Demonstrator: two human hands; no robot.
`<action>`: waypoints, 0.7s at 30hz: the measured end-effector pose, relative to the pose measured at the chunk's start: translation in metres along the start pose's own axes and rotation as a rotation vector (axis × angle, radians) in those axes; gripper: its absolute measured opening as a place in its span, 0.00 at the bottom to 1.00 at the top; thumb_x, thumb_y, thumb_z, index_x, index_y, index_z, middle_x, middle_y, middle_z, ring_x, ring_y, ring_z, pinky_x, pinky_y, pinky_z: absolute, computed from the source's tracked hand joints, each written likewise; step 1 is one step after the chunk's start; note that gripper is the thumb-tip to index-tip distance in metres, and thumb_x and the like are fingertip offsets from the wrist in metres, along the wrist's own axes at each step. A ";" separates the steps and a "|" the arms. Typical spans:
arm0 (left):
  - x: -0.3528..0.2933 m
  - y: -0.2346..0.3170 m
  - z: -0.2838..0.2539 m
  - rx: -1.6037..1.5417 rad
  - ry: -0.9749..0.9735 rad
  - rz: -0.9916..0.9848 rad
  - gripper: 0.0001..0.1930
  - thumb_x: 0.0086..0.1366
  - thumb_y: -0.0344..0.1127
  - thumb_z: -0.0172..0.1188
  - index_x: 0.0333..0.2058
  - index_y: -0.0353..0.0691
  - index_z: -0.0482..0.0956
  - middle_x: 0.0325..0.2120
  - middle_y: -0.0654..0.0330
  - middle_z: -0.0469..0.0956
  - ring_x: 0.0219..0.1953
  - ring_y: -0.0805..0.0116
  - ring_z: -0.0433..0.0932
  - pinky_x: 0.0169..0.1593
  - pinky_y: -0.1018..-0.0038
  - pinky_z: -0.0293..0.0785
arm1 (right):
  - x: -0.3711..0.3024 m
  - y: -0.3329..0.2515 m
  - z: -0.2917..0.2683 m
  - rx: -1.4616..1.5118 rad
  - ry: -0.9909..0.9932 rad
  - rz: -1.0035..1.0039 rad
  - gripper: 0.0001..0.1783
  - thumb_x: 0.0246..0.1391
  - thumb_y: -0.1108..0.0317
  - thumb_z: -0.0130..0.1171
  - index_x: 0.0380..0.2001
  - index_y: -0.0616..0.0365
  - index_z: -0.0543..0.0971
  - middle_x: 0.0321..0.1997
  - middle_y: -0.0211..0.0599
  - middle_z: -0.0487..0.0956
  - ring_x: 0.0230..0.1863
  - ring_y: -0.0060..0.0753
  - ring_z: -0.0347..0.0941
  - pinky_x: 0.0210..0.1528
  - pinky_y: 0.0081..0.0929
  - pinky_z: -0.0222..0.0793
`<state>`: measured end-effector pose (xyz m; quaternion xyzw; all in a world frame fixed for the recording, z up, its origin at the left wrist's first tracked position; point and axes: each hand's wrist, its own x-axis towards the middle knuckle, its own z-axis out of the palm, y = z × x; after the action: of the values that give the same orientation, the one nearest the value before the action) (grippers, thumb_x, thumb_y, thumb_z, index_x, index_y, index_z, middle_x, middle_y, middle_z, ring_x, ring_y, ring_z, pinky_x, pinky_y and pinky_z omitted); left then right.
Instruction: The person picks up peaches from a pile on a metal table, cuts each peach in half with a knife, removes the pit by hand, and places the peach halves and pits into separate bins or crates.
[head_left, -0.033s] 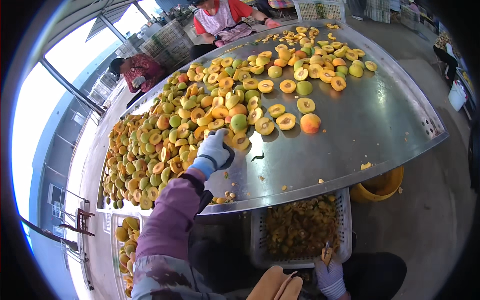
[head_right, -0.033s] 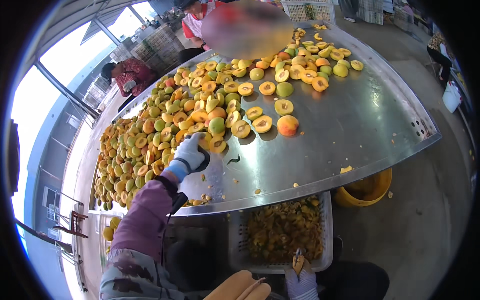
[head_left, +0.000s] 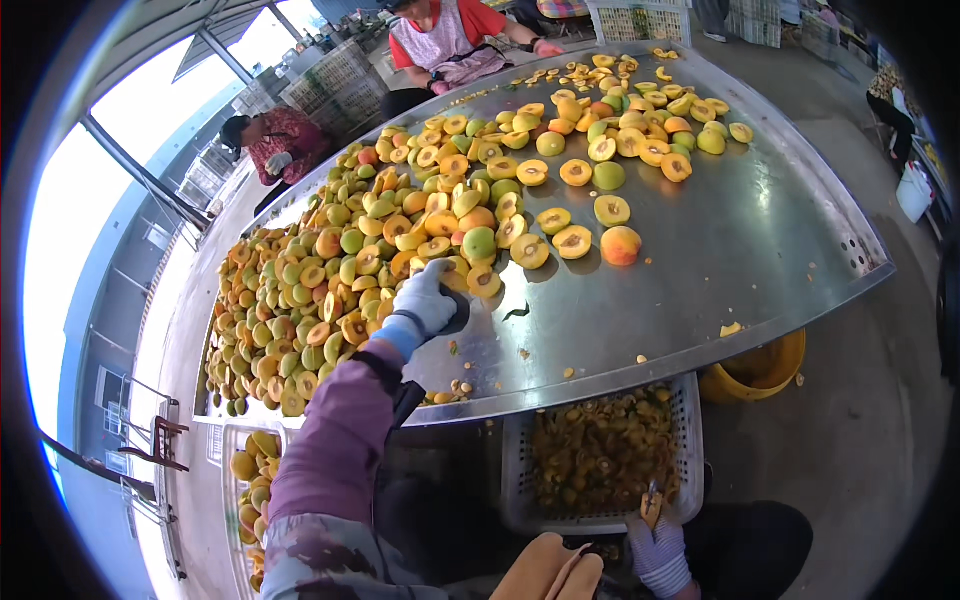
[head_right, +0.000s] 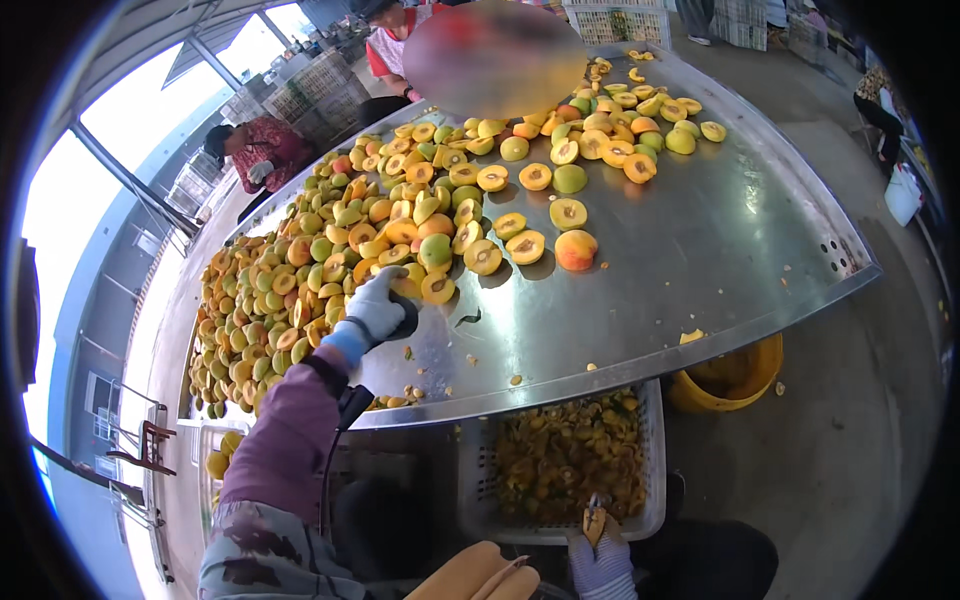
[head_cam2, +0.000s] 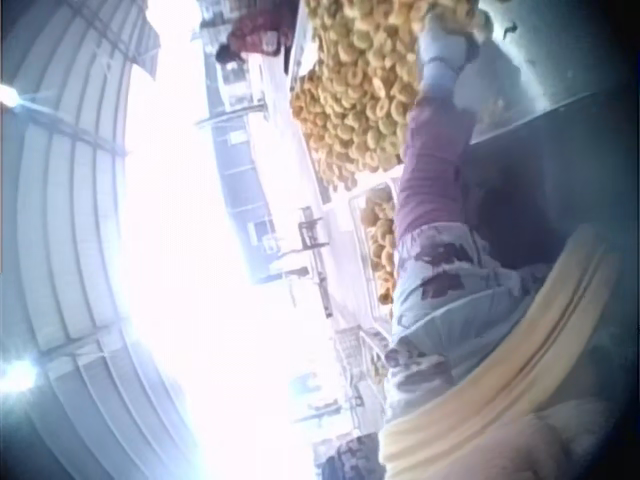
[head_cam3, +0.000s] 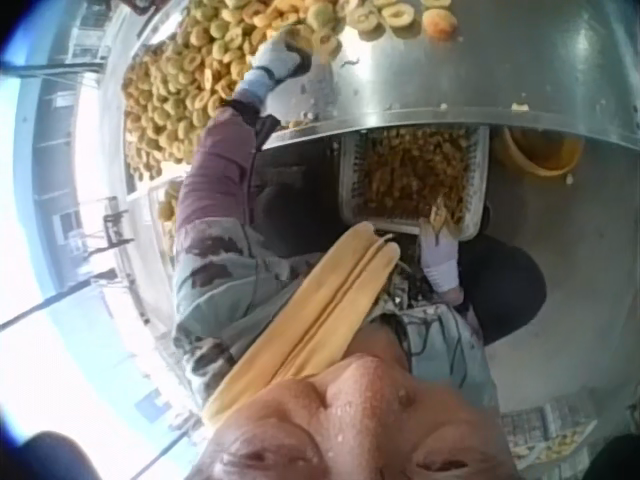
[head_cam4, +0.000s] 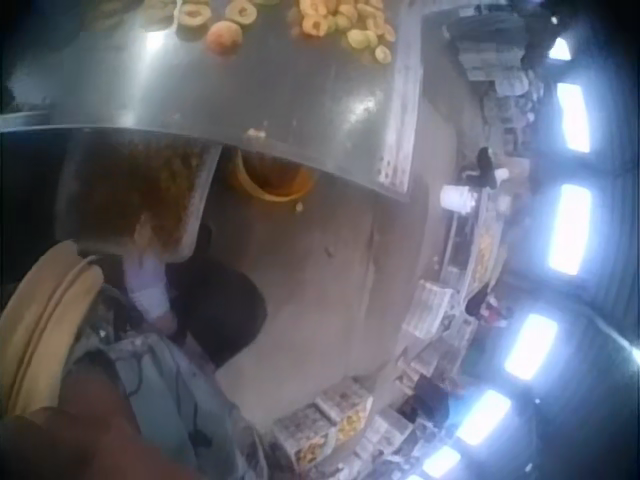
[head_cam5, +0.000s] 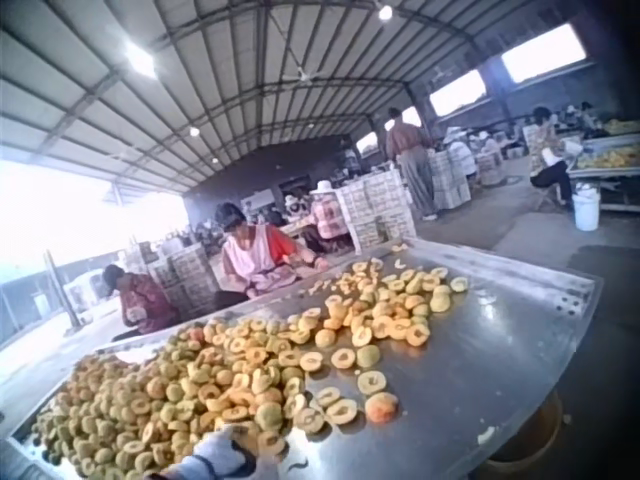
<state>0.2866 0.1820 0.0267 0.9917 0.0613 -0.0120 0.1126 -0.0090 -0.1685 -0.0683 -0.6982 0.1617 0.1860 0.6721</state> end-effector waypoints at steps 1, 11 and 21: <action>-0.009 -0.016 -0.004 -0.293 -0.038 0.092 0.27 0.57 0.48 0.60 0.54 0.45 0.69 0.44 0.51 0.77 0.37 0.56 0.79 0.38 0.68 0.76 | 0.003 0.000 0.003 -0.197 0.050 -0.355 0.18 0.55 0.67 0.53 0.46 0.68 0.67 0.15 0.36 0.71 0.14 0.33 0.69 0.17 0.30 0.64; -0.234 0.067 0.035 -1.986 -0.564 -0.026 0.41 0.57 0.72 0.46 0.50 0.36 0.68 0.33 0.49 0.77 0.27 0.66 0.77 0.19 0.79 0.67 | -0.045 -0.066 0.038 -0.484 0.058 -0.742 0.15 0.52 0.62 0.59 0.37 0.59 0.69 0.19 0.48 0.75 0.20 0.52 0.73 0.20 0.39 0.68; -0.303 0.100 0.055 -1.761 -0.480 0.020 0.35 0.64 0.62 0.44 0.50 0.31 0.69 0.40 0.53 0.76 0.41 0.65 0.76 0.45 0.73 0.73 | -0.067 -0.052 0.046 -0.849 0.105 -0.787 0.21 0.53 0.57 0.57 0.39 0.66 0.67 0.16 0.42 0.74 0.16 0.44 0.73 0.18 0.37 0.69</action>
<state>-0.0022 0.0364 0.0067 0.5184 0.0147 -0.1659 0.8388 -0.0454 -0.1221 0.0079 -0.9224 -0.1658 -0.0643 0.3429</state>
